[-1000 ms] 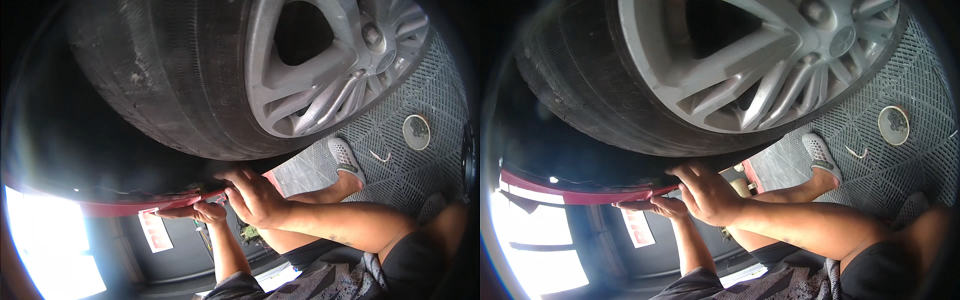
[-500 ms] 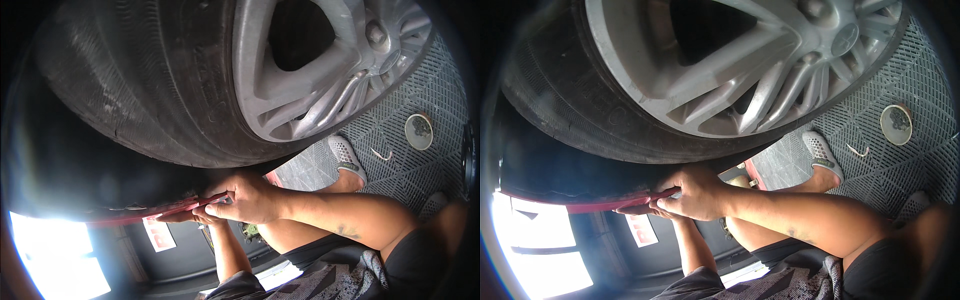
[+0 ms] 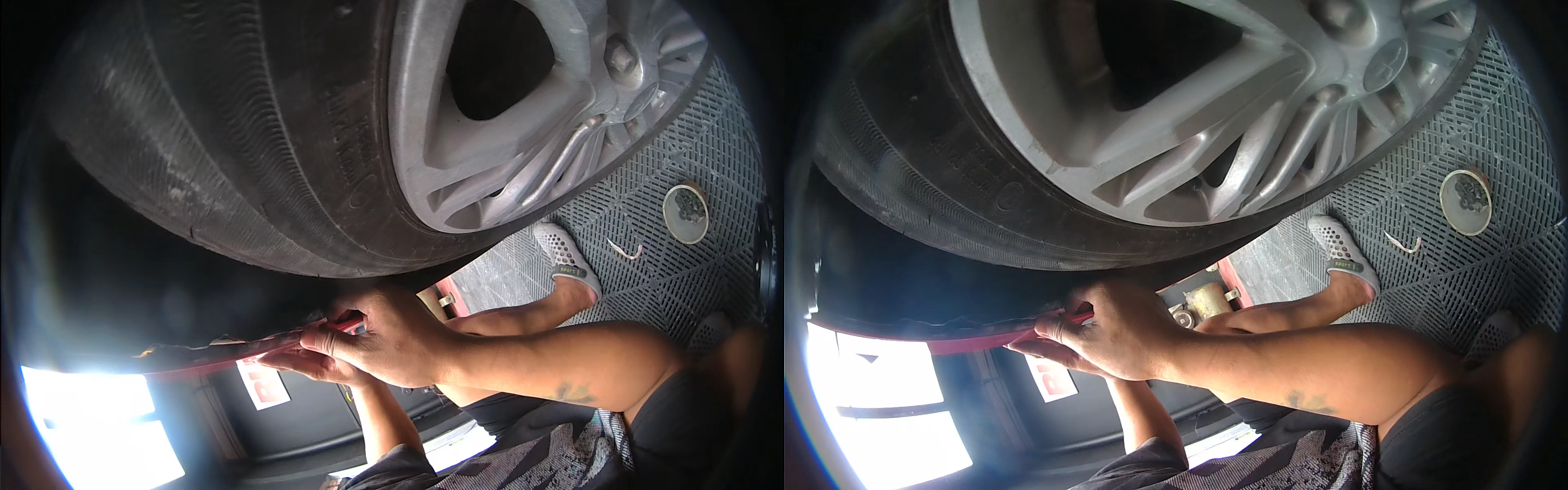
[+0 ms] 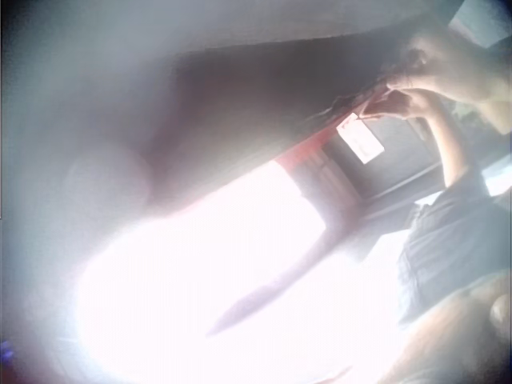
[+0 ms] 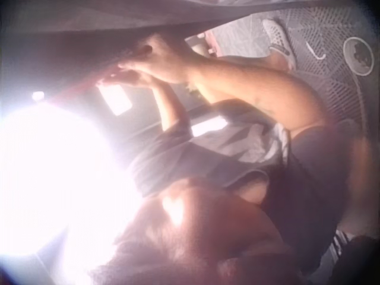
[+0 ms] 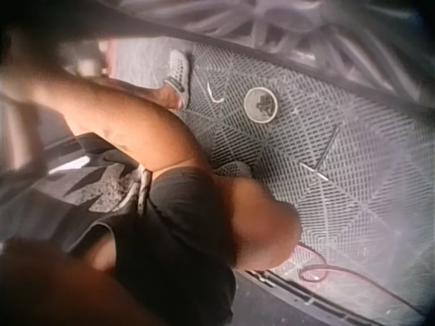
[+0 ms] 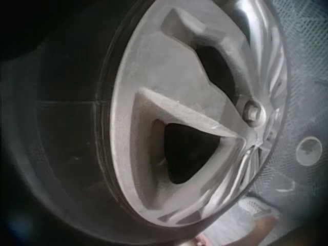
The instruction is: The person is sitting on the floor and repairing a dent on the side of a red car near the rear wheel. They use a small metal tool to push and adjust the dented area from underneath the panel, repeatedly checking the surface with their hands.
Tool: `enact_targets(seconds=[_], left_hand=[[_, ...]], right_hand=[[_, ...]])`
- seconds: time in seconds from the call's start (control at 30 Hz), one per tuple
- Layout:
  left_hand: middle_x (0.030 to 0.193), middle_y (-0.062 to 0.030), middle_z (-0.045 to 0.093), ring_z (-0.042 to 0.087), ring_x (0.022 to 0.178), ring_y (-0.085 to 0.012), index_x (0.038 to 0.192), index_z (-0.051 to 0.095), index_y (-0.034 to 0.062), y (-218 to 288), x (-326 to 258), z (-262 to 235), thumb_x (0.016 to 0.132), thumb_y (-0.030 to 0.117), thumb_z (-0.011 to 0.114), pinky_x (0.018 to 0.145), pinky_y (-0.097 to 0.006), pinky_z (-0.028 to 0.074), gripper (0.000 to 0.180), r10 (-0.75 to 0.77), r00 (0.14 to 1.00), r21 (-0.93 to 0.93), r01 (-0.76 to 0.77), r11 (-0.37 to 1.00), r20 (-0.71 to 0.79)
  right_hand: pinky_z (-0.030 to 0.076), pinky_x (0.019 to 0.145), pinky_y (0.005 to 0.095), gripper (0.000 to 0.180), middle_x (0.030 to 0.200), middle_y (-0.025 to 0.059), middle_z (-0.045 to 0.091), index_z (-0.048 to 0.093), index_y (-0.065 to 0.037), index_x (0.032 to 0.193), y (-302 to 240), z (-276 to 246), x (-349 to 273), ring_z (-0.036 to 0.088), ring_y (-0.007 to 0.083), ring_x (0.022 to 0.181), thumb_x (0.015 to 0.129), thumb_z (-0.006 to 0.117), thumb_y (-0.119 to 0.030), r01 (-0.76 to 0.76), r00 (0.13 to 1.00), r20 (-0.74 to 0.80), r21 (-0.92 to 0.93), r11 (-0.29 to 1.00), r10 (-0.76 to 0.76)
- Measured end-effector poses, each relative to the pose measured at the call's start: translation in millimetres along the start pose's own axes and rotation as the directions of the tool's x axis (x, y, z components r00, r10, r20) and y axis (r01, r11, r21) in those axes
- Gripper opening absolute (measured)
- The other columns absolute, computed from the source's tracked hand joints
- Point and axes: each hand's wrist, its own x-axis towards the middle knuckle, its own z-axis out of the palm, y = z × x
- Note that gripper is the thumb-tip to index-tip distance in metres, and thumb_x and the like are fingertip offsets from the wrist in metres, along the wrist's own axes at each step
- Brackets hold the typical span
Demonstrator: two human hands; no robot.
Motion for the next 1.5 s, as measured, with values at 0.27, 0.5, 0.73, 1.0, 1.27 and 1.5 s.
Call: enact_targets(seconds=[0.27,0.5,0.73,1.0,1.27,1.5], left_hand=[[0.175,-0.0225,-0.006,0.019,0.158,-0.0412,0.169,-0.010,0.0115,6,3,-2,0.102,0.063,0.055,0.124,-0.056,0.031,0.107,-0.027,1.000,0.025,0.027,0.999,0.010],[0.175,-0.0224,-0.001,0.032,0.153,-0.0408,0.169,-0.010,0.0151,7,8,3,0.102,0.056,0.062,0.119,-0.055,0.040,0.106,0.022,1.000,0.007,-0.022,1.000,-0.006],[0.174,-0.0245,0.004,0.034,0.152,-0.0415,0.170,-0.007,0.0151,11,9,6,0.103,0.053,0.063,0.118,-0.054,0.042,0.104,0.013,1.000,-0.001,-0.013,1.000,-0.013],[0.172,-0.0264,0.007,0.035,0.151,-0.0423,0.170,-0.003,0.0127,3,4,3,0.101,0.051,0.067,0.113,-0.054,0.047,0.105,0.005,0.998,-0.002,-0.005,1.000,-0.057],[0.174,-0.0245,0.000,0.023,0.157,-0.0433,0.170,0.002,0.0106,16,9,4,0.101,0.051,0.067,0.119,-0.056,0.040,0.103,0.030,0.998,0.094,-0.024,0.995,-0.060],[0.175,-0.0228,-0.003,0.018,0.159,-0.0439,0.171,0.004,0.0132,9,9,1,0.102,0.052,0.065,0.122,-0.057,0.034,0.100,0.093,0.995,0.148,-0.088,0.985,-0.031]], right_hand=[[0.057,0.076,0.0398,0.028,0.094,0.0155,0.076,0.076,-0.005,0.103,3,-2,1,0.075,0.0319,0.086,0.105,0.065,-0.031,0.037,0.994,-0.082,-0.339,0.940,-0.068],[0.056,0.081,0.0421,0.026,0.099,0.0159,0.076,0.073,-0.004,0.114,25,-6,6,0.073,0.0354,0.092,0.108,0.058,-0.026,0.179,0.964,-0.134,-0.311,0.933,-0.229],[0.056,0.084,0.0430,0.022,0.102,0.0191,0.075,0.072,-0.002,0.113,24,-8,5,0.072,0.0371,0.094,0.107,0.059,-0.019,0.151,0.971,-0.133,-0.300,0.942,-0.198],[0.056,0.080,0.0461,0.016,0.096,0.0207,0.073,0.070,-0.001,0.107,23,4,1,0.071,0.0428,0.090,0.103,0.060,-0.014,0.157,0.926,-0.235,-0.468,0.870,-0.294],[0.056,0.075,0.0431,0.016,0.089,0.0204,0.071,0.069,-0.001,0.102,17,6,1,0.071,0.0416,0.087,0.104,0.061,-0.015,0.130,0.923,-0.304,-0.334,0.934,-0.237],[0.054,0.075,0.0397,0.014,0.092,0.0209,0.072,0.070,0.000,0.105,19,8,2,0.071,0.0377,0.084,0.104,0.061,-0.011,0.149,0.921,-0.318,-0.247,0.957,-0.226]])
